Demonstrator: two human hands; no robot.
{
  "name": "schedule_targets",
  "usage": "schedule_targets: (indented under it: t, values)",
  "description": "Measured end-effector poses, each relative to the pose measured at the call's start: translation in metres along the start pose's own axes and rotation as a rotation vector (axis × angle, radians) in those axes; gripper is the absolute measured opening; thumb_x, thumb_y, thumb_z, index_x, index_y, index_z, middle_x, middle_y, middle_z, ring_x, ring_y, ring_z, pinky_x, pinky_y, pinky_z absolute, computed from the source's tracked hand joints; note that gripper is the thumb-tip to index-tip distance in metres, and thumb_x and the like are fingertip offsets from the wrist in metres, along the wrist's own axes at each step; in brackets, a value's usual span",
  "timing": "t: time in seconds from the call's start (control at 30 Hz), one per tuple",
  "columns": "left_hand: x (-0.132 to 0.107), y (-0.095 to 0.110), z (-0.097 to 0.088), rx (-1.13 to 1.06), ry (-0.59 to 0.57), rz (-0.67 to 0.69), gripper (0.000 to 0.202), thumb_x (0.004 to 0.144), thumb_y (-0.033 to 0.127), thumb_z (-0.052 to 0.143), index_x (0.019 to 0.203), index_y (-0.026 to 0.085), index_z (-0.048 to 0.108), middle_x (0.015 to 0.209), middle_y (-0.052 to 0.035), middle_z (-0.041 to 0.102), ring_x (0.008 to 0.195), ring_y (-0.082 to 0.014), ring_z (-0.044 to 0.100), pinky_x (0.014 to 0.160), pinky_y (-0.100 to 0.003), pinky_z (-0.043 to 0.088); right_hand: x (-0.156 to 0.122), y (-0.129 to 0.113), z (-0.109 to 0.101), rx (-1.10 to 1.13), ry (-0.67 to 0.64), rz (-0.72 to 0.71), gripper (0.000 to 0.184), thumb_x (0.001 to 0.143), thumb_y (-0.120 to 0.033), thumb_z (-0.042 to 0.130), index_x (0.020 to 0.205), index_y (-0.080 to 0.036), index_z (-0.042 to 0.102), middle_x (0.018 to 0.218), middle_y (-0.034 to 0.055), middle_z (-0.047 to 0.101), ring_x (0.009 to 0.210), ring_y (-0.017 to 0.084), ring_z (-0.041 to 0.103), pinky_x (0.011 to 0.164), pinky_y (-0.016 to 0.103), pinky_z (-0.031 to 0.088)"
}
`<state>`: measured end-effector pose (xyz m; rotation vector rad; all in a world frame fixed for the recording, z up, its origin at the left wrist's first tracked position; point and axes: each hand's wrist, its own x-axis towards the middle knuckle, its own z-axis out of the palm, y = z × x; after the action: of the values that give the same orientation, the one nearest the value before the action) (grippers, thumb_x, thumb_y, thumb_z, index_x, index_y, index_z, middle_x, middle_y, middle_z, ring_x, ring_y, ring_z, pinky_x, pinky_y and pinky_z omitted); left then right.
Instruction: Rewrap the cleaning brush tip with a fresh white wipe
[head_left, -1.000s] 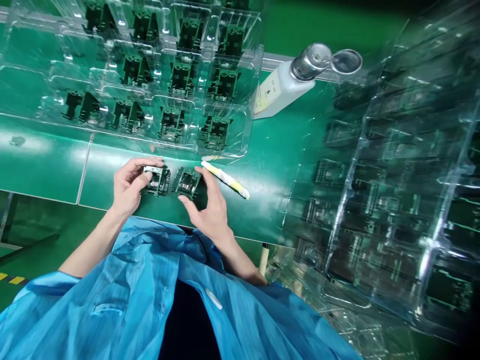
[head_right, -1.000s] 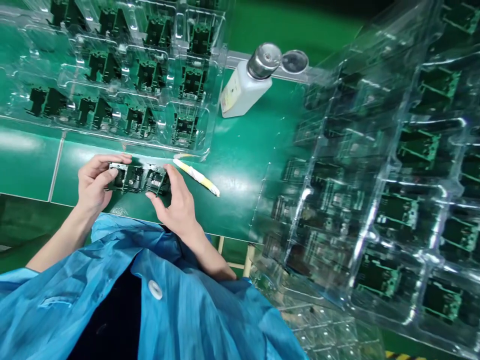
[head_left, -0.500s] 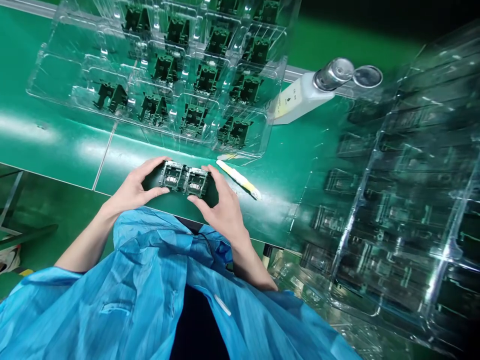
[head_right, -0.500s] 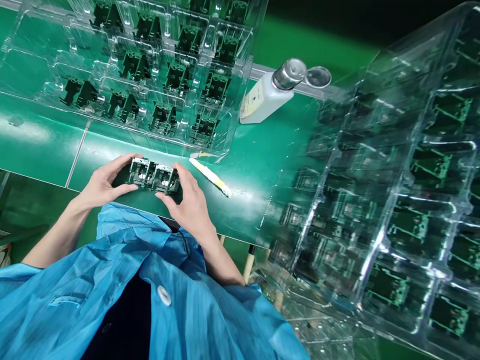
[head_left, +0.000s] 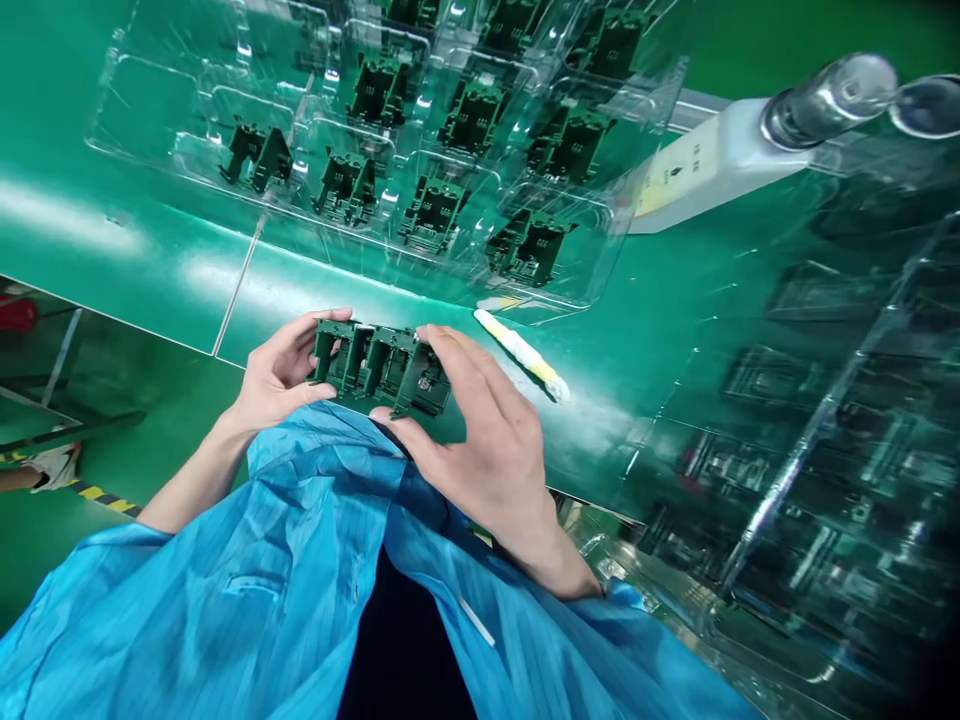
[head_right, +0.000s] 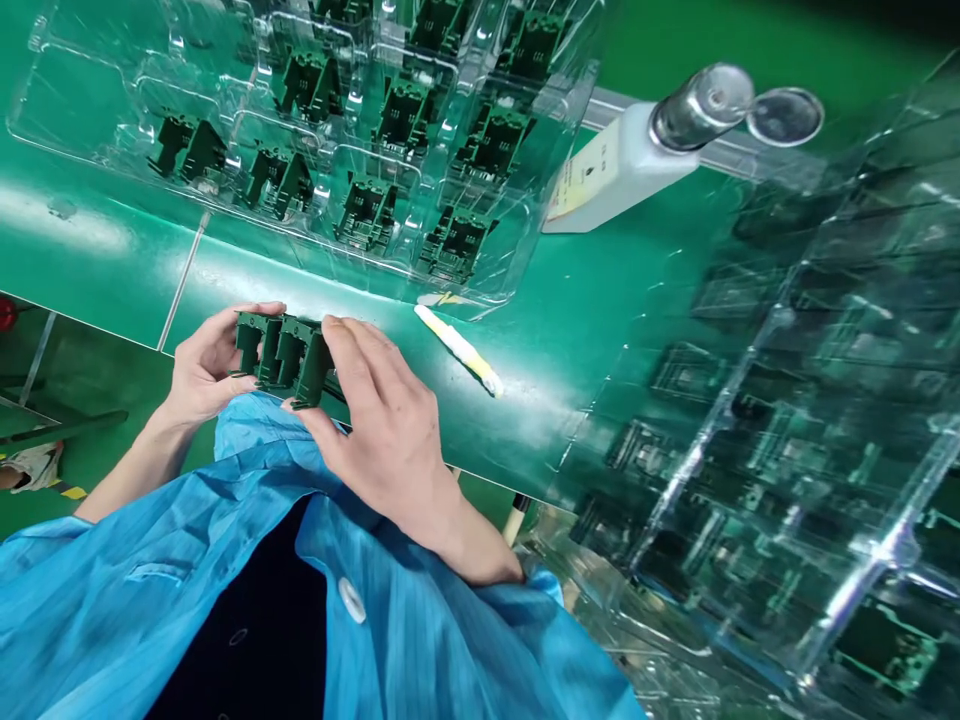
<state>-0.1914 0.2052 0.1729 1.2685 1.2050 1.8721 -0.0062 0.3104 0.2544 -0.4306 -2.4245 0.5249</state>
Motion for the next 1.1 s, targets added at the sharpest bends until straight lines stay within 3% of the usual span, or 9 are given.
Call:
schedule_targets:
  t: [0.3, 0.47, 0.67, 0.8, 0.93, 1.1]
  values:
    - [-0.008, 0.003, 0.003, 0.071, 0.033, 0.006, 0.063, 0.074, 0.028, 0.080, 0.132, 0.026, 0.057, 0.132, -0.0119, 0.060, 0.124, -0.0254, 0.057, 0.099, -0.037, 0.055, -0.003, 0.002, 0.002, 0.049, -0.092, 0.038, 0.067, 0.085, -0.036, 0.068, 0.145, -0.024, 0.039, 0.136, 0.0099, 0.058, 0.127, 0.029, 0.055, 0.107, 0.049, 0.051]
    - [-0.009, 0.001, 0.002, 0.092, 0.037, -0.003, 0.063, 0.075, 0.032, 0.080, 0.133, 0.026, 0.056, 0.132, -0.0127, 0.060, 0.122, -0.0261, 0.058, 0.095, -0.036, 0.057, -0.003, 0.001, 0.002, 0.062, -0.098, 0.044, 0.068, 0.085, -0.033, 0.068, 0.146, -0.024, 0.039, 0.137, 0.0097, 0.057, 0.128, 0.029, 0.054, 0.109, 0.050, 0.049]
    - [-0.009, -0.001, 0.003, 0.096, 0.026, 0.012, 0.063, 0.076, 0.031, 0.079, 0.134, 0.025, 0.055, 0.132, -0.0122, 0.060, 0.122, -0.0244, 0.058, 0.096, -0.034, 0.056, -0.002, -0.002, 0.003, 0.018, -0.089, 0.007, 0.062, 0.085, -0.030, 0.068, 0.140, -0.014, 0.045, 0.133, 0.0152, 0.059, 0.128, 0.027, 0.054, 0.109, 0.043, 0.050]
    - [-0.010, 0.001, 0.002, 0.105, 0.028, 0.003, 0.064, 0.076, 0.030, 0.079, 0.135, 0.025, 0.054, 0.132, -0.0123, 0.060, 0.123, -0.0250, 0.057, 0.097, -0.036, 0.055, -0.003, -0.002, 0.002, 0.032, -0.102, 0.034, 0.061, 0.087, -0.033, 0.066, 0.141, -0.021, 0.043, 0.136, 0.0117, 0.057, 0.129, 0.026, 0.054, 0.108, 0.046, 0.051]
    - [-0.009, 0.016, -0.002, 0.308, 0.006, 0.056, 0.068, 0.074, 0.031, 0.080, 0.136, 0.027, 0.053, 0.127, -0.0117, 0.062, 0.119, -0.0286, 0.059, 0.097, -0.043, 0.054, -0.006, 0.007, 0.005, 0.160, -0.101, 0.111, 0.062, 0.084, -0.033, 0.069, 0.139, -0.025, 0.044, 0.138, 0.0086, 0.056, 0.129, 0.026, 0.054, 0.108, 0.046, 0.050]
    - [-0.001, 0.050, -0.001, 0.752, -0.077, 0.298, 0.082, 0.068, 0.040, 0.083, 0.141, 0.024, 0.049, 0.115, -0.0136, 0.067, 0.102, -0.0291, 0.061, 0.085, -0.045, 0.055, -0.016, 0.027, 0.022, 0.547, -0.101, 0.210, 0.060, 0.085, -0.044, 0.065, 0.136, -0.026, 0.041, 0.137, 0.0094, 0.055, 0.131, 0.024, 0.052, 0.104, 0.043, 0.052]
